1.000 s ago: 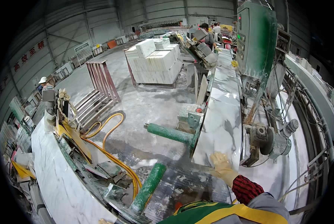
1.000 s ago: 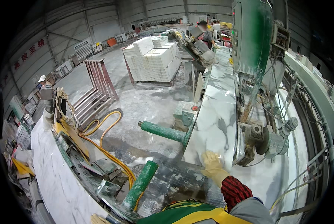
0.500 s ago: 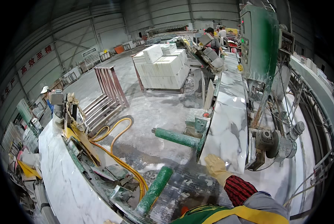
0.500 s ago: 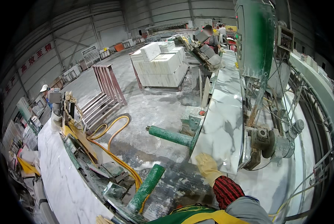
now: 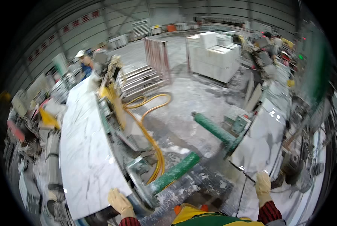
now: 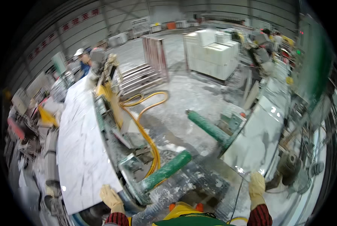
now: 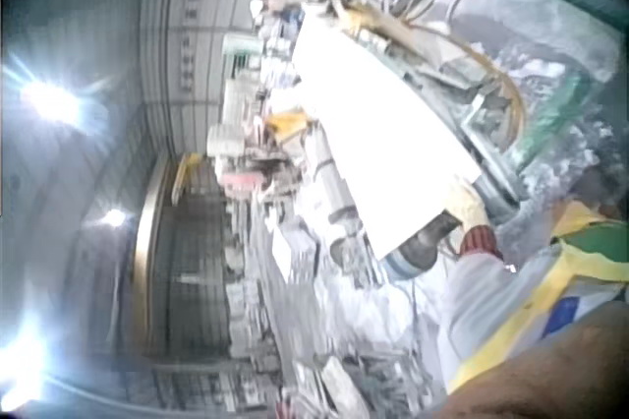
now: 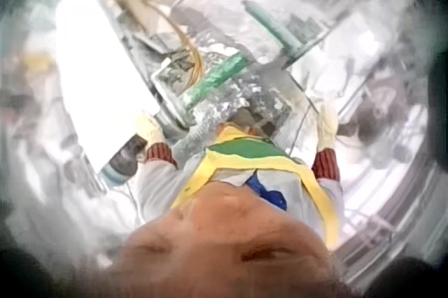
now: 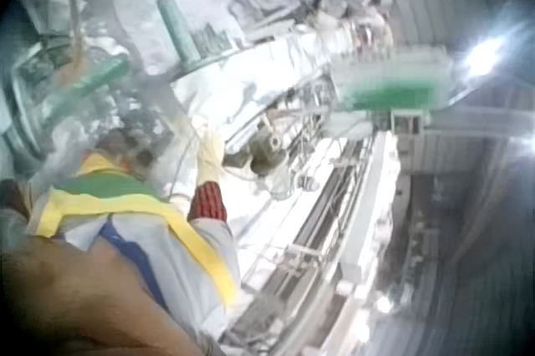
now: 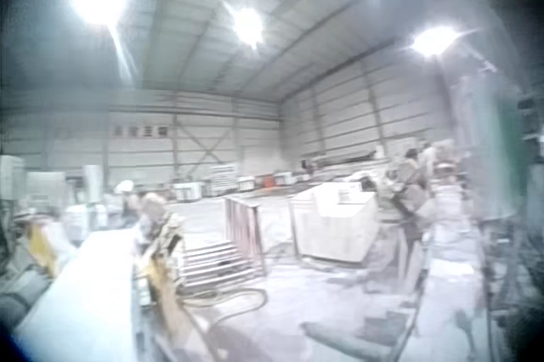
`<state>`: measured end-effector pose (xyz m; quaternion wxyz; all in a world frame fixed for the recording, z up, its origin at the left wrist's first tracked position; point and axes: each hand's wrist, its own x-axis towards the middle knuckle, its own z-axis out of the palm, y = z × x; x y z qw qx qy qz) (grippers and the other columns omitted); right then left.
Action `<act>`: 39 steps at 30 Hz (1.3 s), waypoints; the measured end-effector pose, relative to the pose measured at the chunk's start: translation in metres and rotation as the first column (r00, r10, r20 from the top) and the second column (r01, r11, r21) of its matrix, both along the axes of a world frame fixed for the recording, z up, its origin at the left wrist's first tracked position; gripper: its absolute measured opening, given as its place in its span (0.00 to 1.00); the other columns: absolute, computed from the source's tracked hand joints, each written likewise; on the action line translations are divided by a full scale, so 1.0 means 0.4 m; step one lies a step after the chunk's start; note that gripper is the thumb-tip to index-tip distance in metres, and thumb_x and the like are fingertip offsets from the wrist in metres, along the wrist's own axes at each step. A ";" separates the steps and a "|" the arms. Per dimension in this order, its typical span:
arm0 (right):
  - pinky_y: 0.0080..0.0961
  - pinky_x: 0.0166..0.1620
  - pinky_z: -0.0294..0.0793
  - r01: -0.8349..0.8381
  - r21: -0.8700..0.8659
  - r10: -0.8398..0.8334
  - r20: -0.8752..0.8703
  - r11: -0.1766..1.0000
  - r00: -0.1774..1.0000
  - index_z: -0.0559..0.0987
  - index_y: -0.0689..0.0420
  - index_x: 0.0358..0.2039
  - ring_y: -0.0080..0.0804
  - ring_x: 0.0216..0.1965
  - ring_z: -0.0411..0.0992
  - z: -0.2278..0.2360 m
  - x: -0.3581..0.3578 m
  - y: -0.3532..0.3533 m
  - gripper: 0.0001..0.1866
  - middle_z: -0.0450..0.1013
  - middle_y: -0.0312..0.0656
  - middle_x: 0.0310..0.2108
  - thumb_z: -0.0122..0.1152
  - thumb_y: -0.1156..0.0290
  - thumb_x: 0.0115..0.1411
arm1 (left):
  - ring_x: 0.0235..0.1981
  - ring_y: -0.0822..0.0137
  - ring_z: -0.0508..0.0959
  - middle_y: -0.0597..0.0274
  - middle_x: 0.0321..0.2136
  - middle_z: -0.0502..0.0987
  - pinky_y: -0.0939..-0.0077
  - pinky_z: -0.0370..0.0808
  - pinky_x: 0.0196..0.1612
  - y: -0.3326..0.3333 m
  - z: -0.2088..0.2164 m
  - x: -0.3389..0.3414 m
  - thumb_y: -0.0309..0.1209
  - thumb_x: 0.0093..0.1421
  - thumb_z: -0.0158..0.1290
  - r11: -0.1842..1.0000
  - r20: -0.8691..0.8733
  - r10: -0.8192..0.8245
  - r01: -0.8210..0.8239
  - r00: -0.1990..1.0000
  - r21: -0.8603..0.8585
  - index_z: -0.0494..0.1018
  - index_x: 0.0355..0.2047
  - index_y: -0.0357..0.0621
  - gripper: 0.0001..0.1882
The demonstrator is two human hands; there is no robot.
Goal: The person repeatedly lifts and places large marble slabs onto a conveyor system in a factory. They guide the slabs through the machinery and stack them at the end of the line.
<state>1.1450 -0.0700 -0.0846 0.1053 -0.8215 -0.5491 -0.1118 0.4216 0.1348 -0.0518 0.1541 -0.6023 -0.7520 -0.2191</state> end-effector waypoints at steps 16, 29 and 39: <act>0.51 0.63 0.70 0.019 0.130 0.008 -0.204 0.991 0.979 0.80 0.60 0.55 0.62 0.57 0.73 -0.109 -0.516 -0.058 0.22 0.78 0.57 0.53 0.61 0.67 0.61 | 0.57 0.39 0.74 0.42 0.55 0.76 0.43 0.67 0.62 -0.070 0.030 -0.078 0.36 0.63 0.56 0.966 0.044 -0.246 0.241 0.968 0.089 0.75 0.53 0.43 0.19; 0.47 0.59 0.71 -0.848 0.228 0.876 -0.198 0.478 0.441 0.78 0.60 0.47 0.55 0.53 0.72 0.223 -1.403 0.291 0.18 0.76 0.52 0.49 0.65 0.67 0.58 | 0.62 0.46 0.72 0.49 0.59 0.75 0.50 0.66 0.66 -0.388 0.079 -0.697 0.37 0.67 0.55 0.976 0.068 -0.132 0.142 0.989 -0.166 0.72 0.58 0.47 0.20; 0.47 0.69 0.66 -0.849 0.352 0.918 -0.115 0.394 0.379 0.79 0.60 0.55 0.53 0.60 0.72 0.167 -1.639 0.532 0.23 0.78 0.53 0.55 0.63 0.65 0.61 | 0.56 0.38 0.73 0.39 0.55 0.74 0.45 0.69 0.61 -0.414 0.021 -0.793 0.31 0.67 0.54 0.992 -0.008 -0.105 0.104 0.994 -0.077 0.70 0.58 0.40 0.21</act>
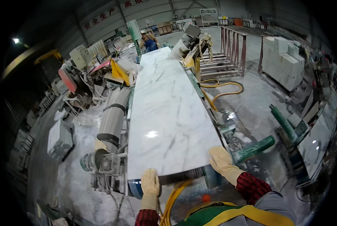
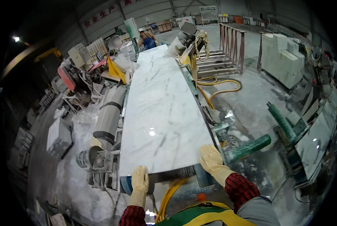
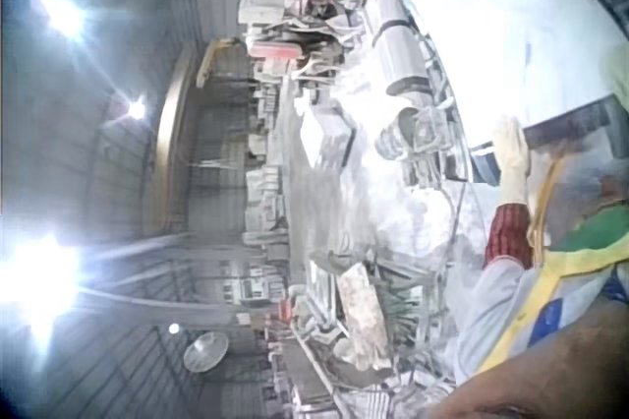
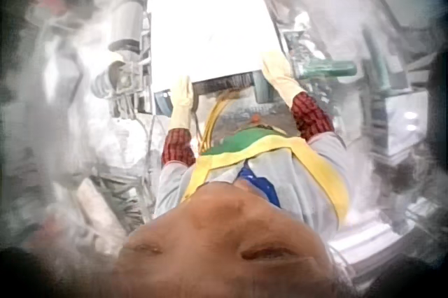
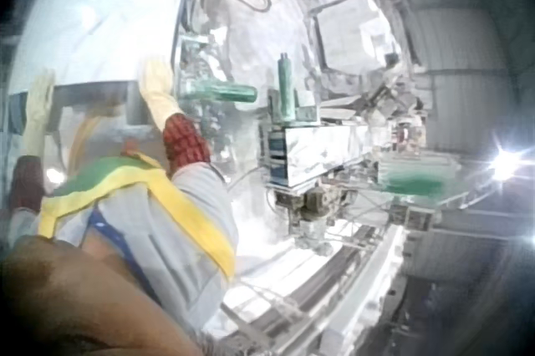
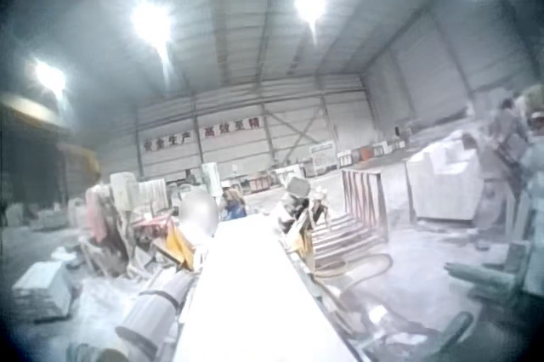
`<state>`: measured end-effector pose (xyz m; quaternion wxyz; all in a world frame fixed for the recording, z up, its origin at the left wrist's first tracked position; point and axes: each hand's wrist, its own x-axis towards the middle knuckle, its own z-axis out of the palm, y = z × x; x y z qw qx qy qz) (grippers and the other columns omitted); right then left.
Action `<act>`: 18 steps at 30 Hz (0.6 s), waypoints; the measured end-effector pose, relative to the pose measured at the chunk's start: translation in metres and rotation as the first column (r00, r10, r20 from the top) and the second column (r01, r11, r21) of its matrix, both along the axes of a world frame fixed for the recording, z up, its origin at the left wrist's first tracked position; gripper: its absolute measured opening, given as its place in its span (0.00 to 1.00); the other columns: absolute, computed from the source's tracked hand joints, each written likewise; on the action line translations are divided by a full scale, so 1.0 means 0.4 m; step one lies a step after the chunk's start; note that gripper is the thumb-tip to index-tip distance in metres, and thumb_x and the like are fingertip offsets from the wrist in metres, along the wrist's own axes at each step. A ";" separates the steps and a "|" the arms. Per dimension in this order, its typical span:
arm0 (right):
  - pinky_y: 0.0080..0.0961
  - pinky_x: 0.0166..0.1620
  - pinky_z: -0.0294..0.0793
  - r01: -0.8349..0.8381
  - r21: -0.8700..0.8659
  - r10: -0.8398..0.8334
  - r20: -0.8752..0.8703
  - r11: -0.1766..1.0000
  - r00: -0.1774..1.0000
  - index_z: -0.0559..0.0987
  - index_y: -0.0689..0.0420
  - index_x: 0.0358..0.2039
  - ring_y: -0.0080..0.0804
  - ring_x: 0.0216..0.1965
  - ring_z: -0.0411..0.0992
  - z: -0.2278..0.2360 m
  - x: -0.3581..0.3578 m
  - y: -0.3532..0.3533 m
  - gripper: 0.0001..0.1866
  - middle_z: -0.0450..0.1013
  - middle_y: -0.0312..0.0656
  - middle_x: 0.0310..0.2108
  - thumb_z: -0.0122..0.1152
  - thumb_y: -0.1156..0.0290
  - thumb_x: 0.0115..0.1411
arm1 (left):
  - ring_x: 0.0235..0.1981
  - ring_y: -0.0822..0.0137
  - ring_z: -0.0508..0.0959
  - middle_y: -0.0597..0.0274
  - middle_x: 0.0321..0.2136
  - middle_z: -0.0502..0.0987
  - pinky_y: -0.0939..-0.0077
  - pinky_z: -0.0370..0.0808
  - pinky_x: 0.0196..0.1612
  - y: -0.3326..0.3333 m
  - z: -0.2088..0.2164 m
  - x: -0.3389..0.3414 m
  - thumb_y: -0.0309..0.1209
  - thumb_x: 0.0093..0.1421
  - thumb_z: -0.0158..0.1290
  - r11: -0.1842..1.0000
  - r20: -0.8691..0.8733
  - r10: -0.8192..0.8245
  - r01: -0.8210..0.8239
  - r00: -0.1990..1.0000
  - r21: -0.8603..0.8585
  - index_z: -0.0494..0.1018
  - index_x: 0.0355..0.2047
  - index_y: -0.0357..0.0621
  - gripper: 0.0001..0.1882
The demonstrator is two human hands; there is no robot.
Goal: The person repeatedly lifts and places large marble slabs onto a conveyor system in a factory. They guide the slabs through the machinery and stack them at the end of the line.
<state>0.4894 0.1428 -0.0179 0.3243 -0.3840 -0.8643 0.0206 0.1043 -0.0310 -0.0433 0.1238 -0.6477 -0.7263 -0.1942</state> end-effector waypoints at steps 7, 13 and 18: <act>0.50 0.65 0.69 0.014 -0.061 -0.013 0.026 0.998 1.000 0.80 0.63 0.52 0.56 0.56 0.74 -0.004 -0.047 0.048 0.22 0.78 0.55 0.53 0.62 0.65 0.59 | 0.71 0.41 0.64 0.44 0.71 0.66 0.48 0.61 0.73 -0.005 -0.058 -0.155 0.40 0.69 0.55 0.970 0.002 0.111 -0.108 0.994 -0.216 0.66 0.69 0.49 0.30; 0.51 0.69 0.65 0.059 0.022 -0.059 -0.004 0.998 0.998 0.78 0.63 0.58 0.55 0.61 0.72 -0.052 -0.029 0.045 0.26 0.76 0.55 0.58 0.61 0.62 0.62 | 0.75 0.40 0.59 0.45 0.75 0.61 0.42 0.54 0.76 0.115 -0.063 -0.168 0.52 0.72 0.50 0.885 0.021 0.295 -0.264 0.955 -0.384 0.60 0.76 0.53 0.36; 0.48 0.71 0.63 0.050 -0.133 -0.030 0.148 0.990 0.989 0.77 0.60 0.59 0.54 0.64 0.70 0.001 -0.040 0.052 0.26 0.74 0.54 0.61 0.59 0.60 0.64 | 0.76 0.37 0.57 0.45 0.75 0.60 0.42 0.51 0.77 0.220 -0.069 -0.203 0.55 0.71 0.50 0.902 -0.023 0.290 -0.281 0.957 -0.328 0.59 0.76 0.54 0.38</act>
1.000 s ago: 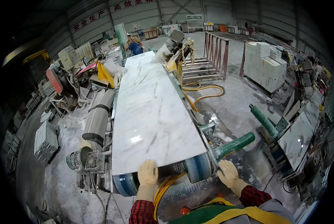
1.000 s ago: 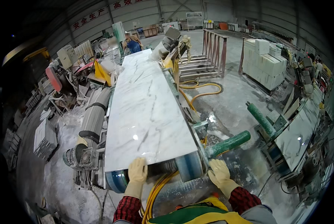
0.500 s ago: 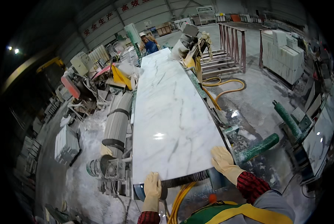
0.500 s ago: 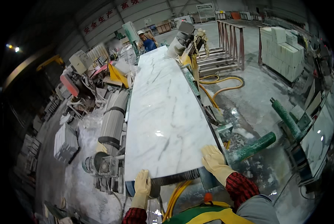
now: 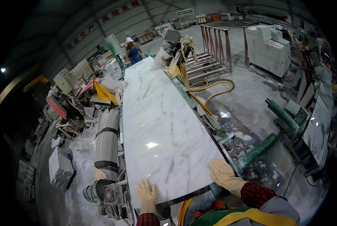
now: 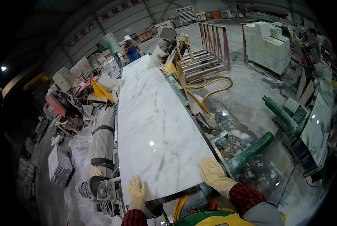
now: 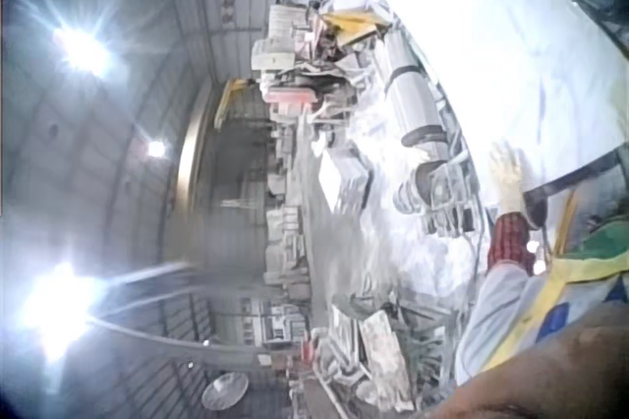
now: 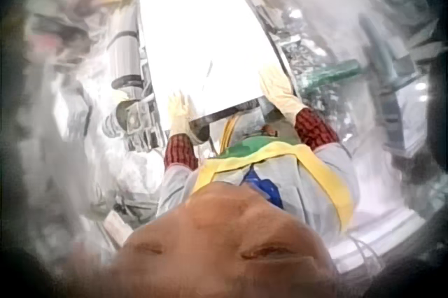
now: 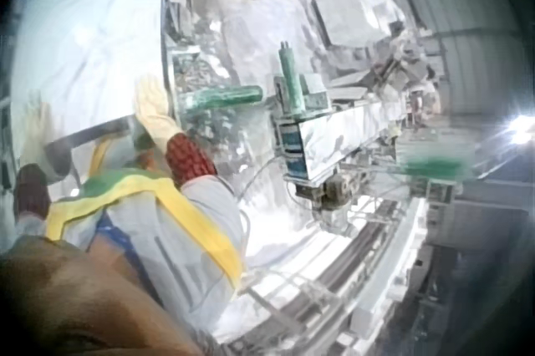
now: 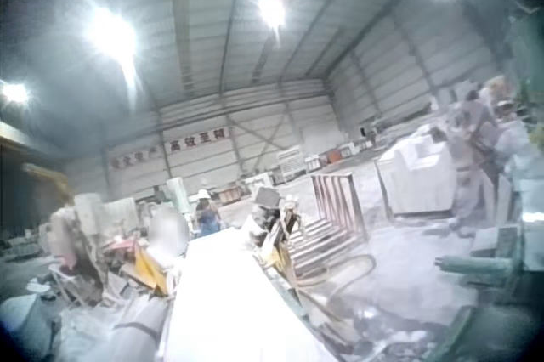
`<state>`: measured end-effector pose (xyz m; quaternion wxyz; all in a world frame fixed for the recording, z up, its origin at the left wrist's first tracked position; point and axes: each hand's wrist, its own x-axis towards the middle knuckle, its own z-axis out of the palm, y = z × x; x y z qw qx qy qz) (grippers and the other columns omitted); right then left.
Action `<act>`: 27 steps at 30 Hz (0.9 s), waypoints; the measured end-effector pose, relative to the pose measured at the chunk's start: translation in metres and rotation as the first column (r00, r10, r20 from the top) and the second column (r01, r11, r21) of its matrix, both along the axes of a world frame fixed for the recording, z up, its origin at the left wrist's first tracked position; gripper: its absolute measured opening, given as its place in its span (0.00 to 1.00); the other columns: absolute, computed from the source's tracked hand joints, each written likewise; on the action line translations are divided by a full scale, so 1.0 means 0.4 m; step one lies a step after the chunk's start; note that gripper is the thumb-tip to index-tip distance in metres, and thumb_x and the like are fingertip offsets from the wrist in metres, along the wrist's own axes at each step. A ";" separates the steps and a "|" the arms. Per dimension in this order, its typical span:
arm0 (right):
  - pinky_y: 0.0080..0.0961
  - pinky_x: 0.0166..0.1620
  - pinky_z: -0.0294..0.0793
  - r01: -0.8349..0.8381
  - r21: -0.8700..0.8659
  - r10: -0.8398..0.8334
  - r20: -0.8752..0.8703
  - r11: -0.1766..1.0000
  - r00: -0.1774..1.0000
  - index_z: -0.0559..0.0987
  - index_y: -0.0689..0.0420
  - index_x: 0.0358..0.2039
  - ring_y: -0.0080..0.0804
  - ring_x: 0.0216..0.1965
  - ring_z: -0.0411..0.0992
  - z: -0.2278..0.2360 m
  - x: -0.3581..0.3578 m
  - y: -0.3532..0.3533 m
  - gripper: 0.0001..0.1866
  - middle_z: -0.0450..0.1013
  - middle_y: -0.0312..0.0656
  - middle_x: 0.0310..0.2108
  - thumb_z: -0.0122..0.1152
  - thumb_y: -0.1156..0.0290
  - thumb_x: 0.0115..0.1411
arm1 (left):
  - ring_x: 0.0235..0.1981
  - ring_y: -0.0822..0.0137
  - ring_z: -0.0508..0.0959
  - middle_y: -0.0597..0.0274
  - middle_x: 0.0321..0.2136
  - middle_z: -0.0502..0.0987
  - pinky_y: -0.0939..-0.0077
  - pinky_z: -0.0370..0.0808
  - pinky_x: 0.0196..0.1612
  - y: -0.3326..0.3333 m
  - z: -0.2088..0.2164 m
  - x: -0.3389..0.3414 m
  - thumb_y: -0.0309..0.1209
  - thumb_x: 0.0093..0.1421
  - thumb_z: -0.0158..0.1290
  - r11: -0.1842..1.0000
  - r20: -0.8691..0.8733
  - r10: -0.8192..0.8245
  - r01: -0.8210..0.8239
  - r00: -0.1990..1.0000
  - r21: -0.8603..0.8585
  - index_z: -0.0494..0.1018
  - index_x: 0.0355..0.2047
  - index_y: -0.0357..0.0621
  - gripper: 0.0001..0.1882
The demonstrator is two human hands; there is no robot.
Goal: The person repeatedly lifts and places large marble slabs onto a conveyor system in a factory. They guide the slabs through the machinery and stack them at the end of the line.
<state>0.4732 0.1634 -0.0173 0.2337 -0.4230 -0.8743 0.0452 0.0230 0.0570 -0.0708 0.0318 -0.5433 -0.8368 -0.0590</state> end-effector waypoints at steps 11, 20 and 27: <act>0.47 0.74 0.57 0.144 -0.025 -0.142 0.055 0.989 0.988 0.75 0.59 0.64 0.53 0.70 0.65 -0.017 -0.062 0.030 0.32 0.70 0.54 0.67 0.60 0.53 0.65 | 0.75 0.42 0.60 0.46 0.75 0.62 0.43 0.51 0.76 0.219 0.070 -0.056 0.55 0.72 0.46 0.996 -0.021 -0.093 0.093 0.995 0.010 0.63 0.74 0.52 0.36; 0.50 0.72 0.61 0.174 0.045 -0.175 0.010 0.984 0.984 0.77 0.59 0.62 0.55 0.67 0.69 -0.016 -0.080 0.019 0.31 0.73 0.54 0.64 0.63 0.52 0.63 | 0.74 0.42 0.61 0.48 0.74 0.64 0.44 0.51 0.77 0.245 0.069 -0.087 0.51 0.71 0.51 0.986 -0.003 -0.146 0.146 0.989 0.086 0.65 0.72 0.51 0.34; 0.52 0.72 0.62 0.162 0.067 -0.161 -0.029 0.984 0.987 0.78 0.59 0.62 0.58 0.66 0.70 -0.052 -0.081 0.015 0.31 0.74 0.56 0.64 0.65 0.55 0.62 | 0.73 0.43 0.63 0.48 0.71 0.67 0.46 0.53 0.76 0.235 0.087 -0.090 0.49 0.71 0.52 0.983 -0.026 -0.151 0.153 0.988 0.105 0.67 0.71 0.51 0.32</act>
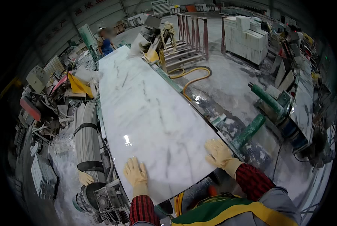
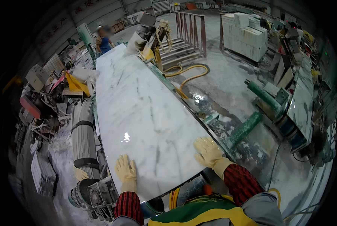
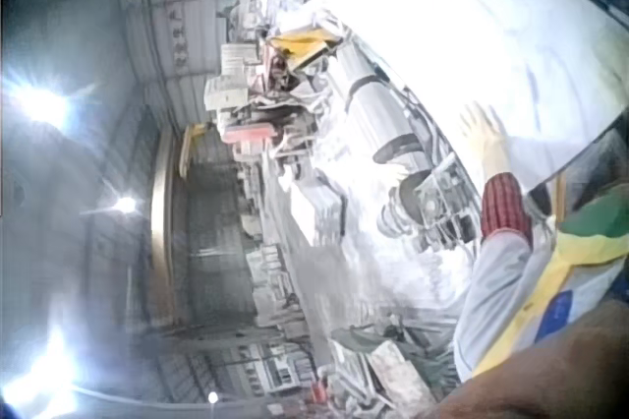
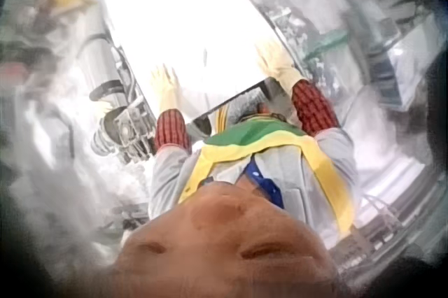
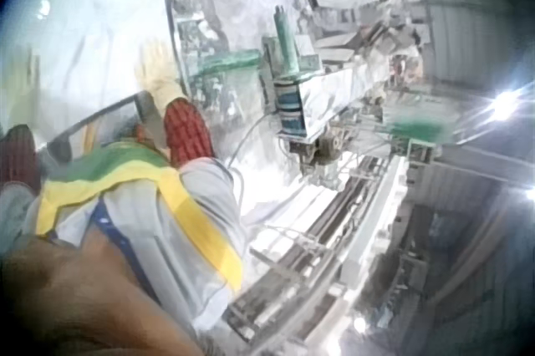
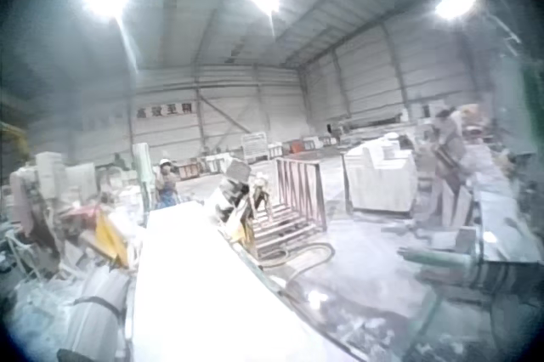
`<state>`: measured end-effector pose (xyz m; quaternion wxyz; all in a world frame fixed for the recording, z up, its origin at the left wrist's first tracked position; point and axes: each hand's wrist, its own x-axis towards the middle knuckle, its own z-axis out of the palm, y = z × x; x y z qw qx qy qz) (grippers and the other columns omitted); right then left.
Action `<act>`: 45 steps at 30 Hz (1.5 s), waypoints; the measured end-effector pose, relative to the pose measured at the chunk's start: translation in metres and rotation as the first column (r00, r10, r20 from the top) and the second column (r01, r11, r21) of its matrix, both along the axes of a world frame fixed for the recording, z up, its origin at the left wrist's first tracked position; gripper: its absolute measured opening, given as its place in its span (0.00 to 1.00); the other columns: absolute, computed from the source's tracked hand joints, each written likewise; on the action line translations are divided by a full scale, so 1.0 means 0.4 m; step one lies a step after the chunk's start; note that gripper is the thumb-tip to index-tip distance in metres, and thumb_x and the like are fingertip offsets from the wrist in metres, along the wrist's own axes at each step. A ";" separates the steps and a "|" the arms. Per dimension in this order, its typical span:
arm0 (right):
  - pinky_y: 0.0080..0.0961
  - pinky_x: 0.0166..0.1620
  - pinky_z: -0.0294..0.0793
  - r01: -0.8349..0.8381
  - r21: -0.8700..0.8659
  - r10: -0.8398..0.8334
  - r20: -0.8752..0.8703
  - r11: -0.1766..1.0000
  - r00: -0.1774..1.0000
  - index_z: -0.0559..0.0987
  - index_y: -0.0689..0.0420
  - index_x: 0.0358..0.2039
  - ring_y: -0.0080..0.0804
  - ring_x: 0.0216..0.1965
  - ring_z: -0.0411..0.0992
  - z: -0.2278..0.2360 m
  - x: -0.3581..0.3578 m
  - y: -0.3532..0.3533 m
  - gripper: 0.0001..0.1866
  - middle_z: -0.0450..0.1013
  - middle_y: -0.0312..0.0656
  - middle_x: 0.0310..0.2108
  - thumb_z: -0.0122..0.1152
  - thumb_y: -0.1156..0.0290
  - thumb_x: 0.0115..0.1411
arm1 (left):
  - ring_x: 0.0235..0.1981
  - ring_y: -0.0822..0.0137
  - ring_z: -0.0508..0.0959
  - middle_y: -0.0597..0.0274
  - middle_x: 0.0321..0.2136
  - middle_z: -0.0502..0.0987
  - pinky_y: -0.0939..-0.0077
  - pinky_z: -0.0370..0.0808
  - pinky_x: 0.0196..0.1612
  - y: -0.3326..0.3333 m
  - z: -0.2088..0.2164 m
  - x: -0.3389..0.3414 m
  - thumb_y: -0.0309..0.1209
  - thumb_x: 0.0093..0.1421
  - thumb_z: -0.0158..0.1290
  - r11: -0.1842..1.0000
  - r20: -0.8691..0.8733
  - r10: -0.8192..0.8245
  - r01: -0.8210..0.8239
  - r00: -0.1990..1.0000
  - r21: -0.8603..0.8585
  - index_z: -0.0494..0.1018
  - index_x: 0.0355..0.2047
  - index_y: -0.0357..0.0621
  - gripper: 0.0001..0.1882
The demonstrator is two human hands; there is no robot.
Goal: The person repeatedly lifts and places large marble slabs onto a conveyor system in a factory. They guide the slabs through the machinery and stack them at the end of the line.
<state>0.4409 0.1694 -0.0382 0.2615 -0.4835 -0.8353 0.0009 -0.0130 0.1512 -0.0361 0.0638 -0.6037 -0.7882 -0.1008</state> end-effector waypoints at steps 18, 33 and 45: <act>0.50 0.77 0.52 0.044 -0.029 -0.044 -0.006 0.999 0.999 0.73 0.58 0.67 0.50 0.73 0.62 -0.066 0.024 -0.019 0.34 0.67 0.51 0.71 0.60 0.51 0.66 | 0.66 0.51 0.74 0.47 0.64 0.77 0.52 0.69 0.69 -0.085 0.102 0.074 0.38 0.76 0.46 0.935 -0.379 -0.254 0.326 0.890 0.139 0.75 0.65 0.40 0.23; 0.49 0.75 0.57 0.011 0.040 -0.008 -0.067 0.999 0.998 0.75 0.60 0.64 0.50 0.70 0.65 -0.068 0.027 -0.027 0.32 0.70 0.53 0.68 0.62 0.54 0.65 | 0.72 0.50 0.67 0.44 0.71 0.68 0.54 0.62 0.75 -0.066 -0.022 -0.022 0.33 0.75 0.44 0.955 -0.357 -0.276 0.298 0.892 0.005 0.65 0.72 0.40 0.27; 0.50 0.74 0.57 -0.006 0.003 0.007 -0.043 1.000 0.999 0.74 0.59 0.65 0.50 0.71 0.64 -0.062 0.034 -0.034 0.32 0.69 0.52 0.68 0.61 0.55 0.65 | 0.72 0.47 0.67 0.45 0.71 0.68 0.52 0.61 0.76 -0.071 -0.032 -0.029 0.28 0.72 0.46 0.948 -0.351 -0.297 0.319 0.888 0.005 0.63 0.73 0.39 0.29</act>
